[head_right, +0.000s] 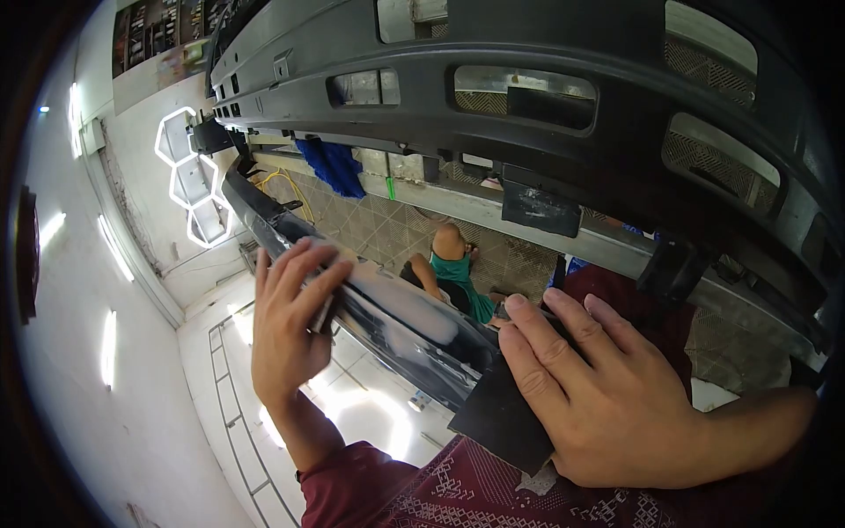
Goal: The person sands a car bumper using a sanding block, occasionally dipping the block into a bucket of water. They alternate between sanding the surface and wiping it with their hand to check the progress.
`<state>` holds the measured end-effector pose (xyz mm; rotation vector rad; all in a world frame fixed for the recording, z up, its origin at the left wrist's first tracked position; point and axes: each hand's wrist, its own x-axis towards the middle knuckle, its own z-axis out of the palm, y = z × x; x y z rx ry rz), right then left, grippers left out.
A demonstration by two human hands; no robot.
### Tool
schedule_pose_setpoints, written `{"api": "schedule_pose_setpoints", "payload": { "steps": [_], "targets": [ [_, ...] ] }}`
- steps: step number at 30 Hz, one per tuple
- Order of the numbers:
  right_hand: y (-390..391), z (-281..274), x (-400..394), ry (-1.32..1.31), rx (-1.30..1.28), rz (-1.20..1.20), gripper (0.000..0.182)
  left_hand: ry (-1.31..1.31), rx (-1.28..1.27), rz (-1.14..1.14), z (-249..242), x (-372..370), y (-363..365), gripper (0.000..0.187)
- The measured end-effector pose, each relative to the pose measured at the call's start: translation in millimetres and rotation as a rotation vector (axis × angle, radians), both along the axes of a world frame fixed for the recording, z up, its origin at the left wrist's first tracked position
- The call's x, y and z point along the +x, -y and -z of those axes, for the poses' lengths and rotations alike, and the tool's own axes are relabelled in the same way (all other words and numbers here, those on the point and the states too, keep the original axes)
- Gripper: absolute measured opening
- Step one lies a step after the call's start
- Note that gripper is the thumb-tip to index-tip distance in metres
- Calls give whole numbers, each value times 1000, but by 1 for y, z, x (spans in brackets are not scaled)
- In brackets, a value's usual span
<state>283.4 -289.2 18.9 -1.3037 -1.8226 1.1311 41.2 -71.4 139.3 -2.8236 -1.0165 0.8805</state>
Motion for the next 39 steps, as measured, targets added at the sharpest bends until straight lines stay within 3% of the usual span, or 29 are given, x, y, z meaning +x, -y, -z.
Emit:
{"api": "schedule_pose_setpoints", "payload": {
  "steps": [1,13,24,27,34,39],
  "targets": [
    [0,0,-1,1,31,46,77,19,-51,13,1,5,7,59],
    [-2,-4,2,3,8,30,85,250,-501,159,-5,35,72,36],
    [-2,-3,3,-6,21,23,83,112,-248,17,5,-2,2,57],
    [-2,-3,4,-21,16,20,83,-49,-171,-72,-1,-9,-26,76],
    [1,-2,2,17,62,58,80,-161,25,-146,-3,-36,-73,73],
    [0,-4,4,9,47,59,79,-138,-66,-88,-6,-15,-49,72]
  ]
}}
